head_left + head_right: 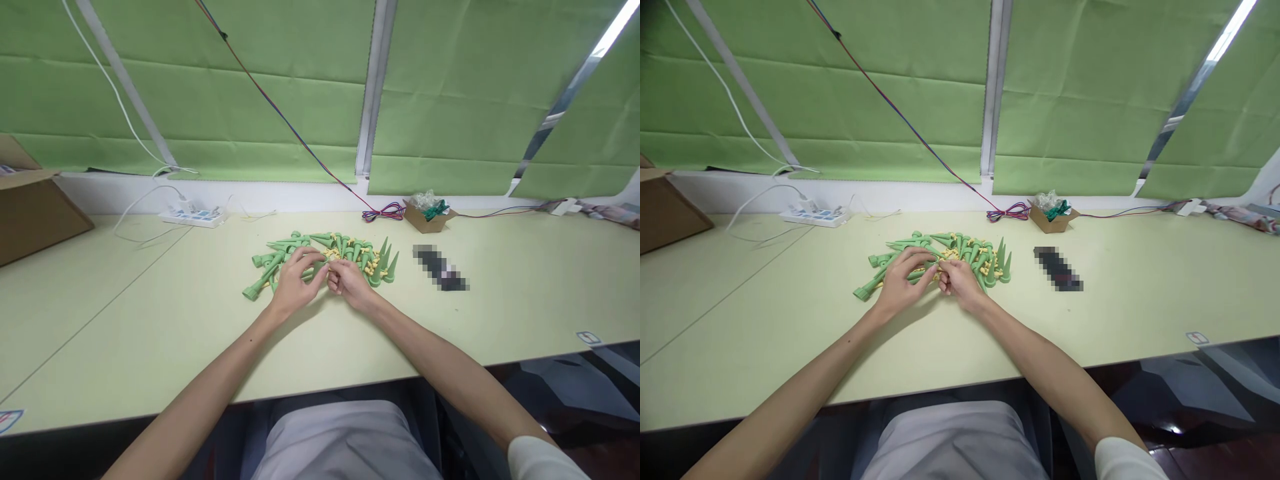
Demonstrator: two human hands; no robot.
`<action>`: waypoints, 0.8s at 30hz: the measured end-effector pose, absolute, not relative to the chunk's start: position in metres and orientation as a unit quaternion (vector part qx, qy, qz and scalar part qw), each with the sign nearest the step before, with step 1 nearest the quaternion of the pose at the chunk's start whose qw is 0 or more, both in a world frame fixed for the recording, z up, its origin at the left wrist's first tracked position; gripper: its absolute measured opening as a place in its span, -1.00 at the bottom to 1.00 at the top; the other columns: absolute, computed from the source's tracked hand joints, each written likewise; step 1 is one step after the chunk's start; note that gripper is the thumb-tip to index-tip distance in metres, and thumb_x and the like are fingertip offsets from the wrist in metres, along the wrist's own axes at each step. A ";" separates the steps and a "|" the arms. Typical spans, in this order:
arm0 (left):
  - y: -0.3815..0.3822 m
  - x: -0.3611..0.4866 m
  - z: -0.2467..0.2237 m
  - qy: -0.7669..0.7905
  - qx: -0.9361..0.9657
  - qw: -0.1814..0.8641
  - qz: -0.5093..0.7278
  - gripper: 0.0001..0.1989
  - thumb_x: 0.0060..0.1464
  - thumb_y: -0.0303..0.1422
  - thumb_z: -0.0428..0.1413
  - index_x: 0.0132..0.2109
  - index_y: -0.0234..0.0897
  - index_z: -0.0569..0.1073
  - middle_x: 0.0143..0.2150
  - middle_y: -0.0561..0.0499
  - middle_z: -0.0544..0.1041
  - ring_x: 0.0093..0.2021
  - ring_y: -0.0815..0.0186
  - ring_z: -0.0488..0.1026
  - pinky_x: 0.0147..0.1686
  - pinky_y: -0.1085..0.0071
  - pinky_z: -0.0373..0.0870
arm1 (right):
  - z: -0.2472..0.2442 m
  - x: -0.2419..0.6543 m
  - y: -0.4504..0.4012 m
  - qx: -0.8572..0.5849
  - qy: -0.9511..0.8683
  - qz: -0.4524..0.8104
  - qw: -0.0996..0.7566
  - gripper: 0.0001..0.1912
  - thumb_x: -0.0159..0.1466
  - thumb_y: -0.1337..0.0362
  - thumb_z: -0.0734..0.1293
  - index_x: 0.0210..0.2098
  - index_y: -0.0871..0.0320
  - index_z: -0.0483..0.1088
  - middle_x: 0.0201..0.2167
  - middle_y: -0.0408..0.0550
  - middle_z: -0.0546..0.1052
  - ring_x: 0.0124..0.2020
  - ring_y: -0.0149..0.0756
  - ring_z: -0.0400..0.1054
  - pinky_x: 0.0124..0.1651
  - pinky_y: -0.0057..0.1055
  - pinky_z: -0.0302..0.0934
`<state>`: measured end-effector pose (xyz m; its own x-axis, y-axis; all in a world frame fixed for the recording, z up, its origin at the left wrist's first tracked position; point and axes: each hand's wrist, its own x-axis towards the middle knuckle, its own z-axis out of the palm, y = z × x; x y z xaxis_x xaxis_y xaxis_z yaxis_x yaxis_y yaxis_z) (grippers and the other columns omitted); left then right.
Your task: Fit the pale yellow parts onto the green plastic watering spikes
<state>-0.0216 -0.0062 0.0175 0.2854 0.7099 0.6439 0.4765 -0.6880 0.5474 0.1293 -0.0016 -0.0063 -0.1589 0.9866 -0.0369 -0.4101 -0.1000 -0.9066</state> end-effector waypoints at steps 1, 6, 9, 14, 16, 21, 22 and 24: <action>-0.007 -0.021 0.018 0.371 0.791 0.131 0.468 -0.78 0.22 -0.23 0.09 -0.08 -0.21 0.52 -0.02 -0.11 0.51 -0.03 0.21 0.49 -0.04 0.29 0.49 | -0.007 0.129 -0.002 -0.359 -0.398 0.647 0.542 -0.66 0.11 0.13 0.44 -0.51 0.11 0.20 -0.72 -0.33 0.22 -0.72 -0.51 0.11 -0.67 -0.51 -0.09; -0.008 -0.019 0.019 0.376 0.752 0.158 0.517 -0.69 0.23 -0.17 0.09 0.05 -0.20 0.42 0.07 -0.12 0.47 -0.05 0.23 0.53 -0.02 0.28 0.51 | -0.006 0.128 -0.001 -0.359 -0.391 0.631 0.566 -0.61 0.12 0.05 0.45 -0.49 0.09 0.17 -0.71 -0.34 0.21 -0.72 -0.51 0.12 -0.67 -0.51 -0.10; -0.006 -0.020 0.022 0.417 0.703 0.174 0.549 -0.70 0.23 -0.11 0.07 -0.08 -0.24 0.42 -0.07 -0.10 0.52 -0.13 0.24 0.54 -0.10 0.32 0.51 | -0.005 0.129 0.000 -0.362 -0.403 0.601 0.588 -0.58 0.12 -0.01 0.45 -0.47 0.09 0.18 -0.70 -0.34 0.22 -0.73 -0.51 0.11 -0.69 -0.51 -0.12; 0.001 -0.026 0.027 0.485 0.668 0.339 0.451 -0.45 0.25 0.08 -0.05 -0.48 -0.27 0.40 -0.55 -0.02 0.43 -0.53 0.33 0.38 -0.44 0.34 0.40 | -0.005 0.129 -0.002 -0.374 -0.487 0.503 0.609 -0.59 0.18 -0.09 0.40 -0.45 0.09 0.25 -0.66 -0.31 0.27 -0.73 -0.49 0.13 -0.69 -0.48 -0.06; 0.004 -0.026 0.027 0.484 0.633 0.467 0.382 -0.37 0.23 0.15 -0.08 -0.49 -0.29 0.45 -0.50 -0.10 0.49 -0.57 0.32 0.38 -0.52 0.32 0.36 | -0.005 0.128 -0.004 -0.375 -0.521 0.470 0.606 -0.60 0.22 -0.10 0.36 -0.44 0.09 0.26 -0.66 -0.30 0.28 -0.72 -0.48 0.13 -0.67 -0.47 -0.04; 0.005 -0.023 0.024 0.445 0.553 0.603 0.365 -0.46 0.23 0.10 0.00 -0.38 -0.30 0.45 -0.35 -0.18 0.56 -0.56 0.33 0.42 -0.58 0.35 0.32 | -0.004 0.127 -0.007 -0.378 -0.562 0.437 0.592 -0.62 0.27 -0.08 0.32 -0.44 0.08 0.27 -0.65 -0.27 0.29 -0.71 -0.45 0.13 -0.63 -0.44 -0.02; 0.005 -0.022 0.024 0.437 0.549 0.608 0.371 -0.51 0.23 0.07 0.03 -0.38 -0.29 0.44 -0.39 -0.16 0.55 -0.56 0.33 0.42 -0.59 0.36 0.31 | -0.004 0.127 -0.007 -0.379 -0.565 0.435 0.590 -0.62 0.27 -0.09 0.32 -0.43 0.08 0.27 -0.65 -0.26 0.30 -0.70 -0.45 0.14 -0.63 -0.44 -0.01; 0.004 -0.023 0.025 0.426 0.548 0.614 0.375 -0.57 0.22 0.01 0.07 -0.36 -0.29 0.41 -0.44 -0.11 0.51 -0.56 0.33 0.43 -0.59 0.39 0.30 | -0.005 0.127 -0.006 -0.381 -0.567 0.433 0.588 -0.61 0.26 -0.10 0.32 -0.43 0.08 0.28 -0.65 -0.26 0.31 -0.70 -0.44 0.14 -0.62 -0.43 0.00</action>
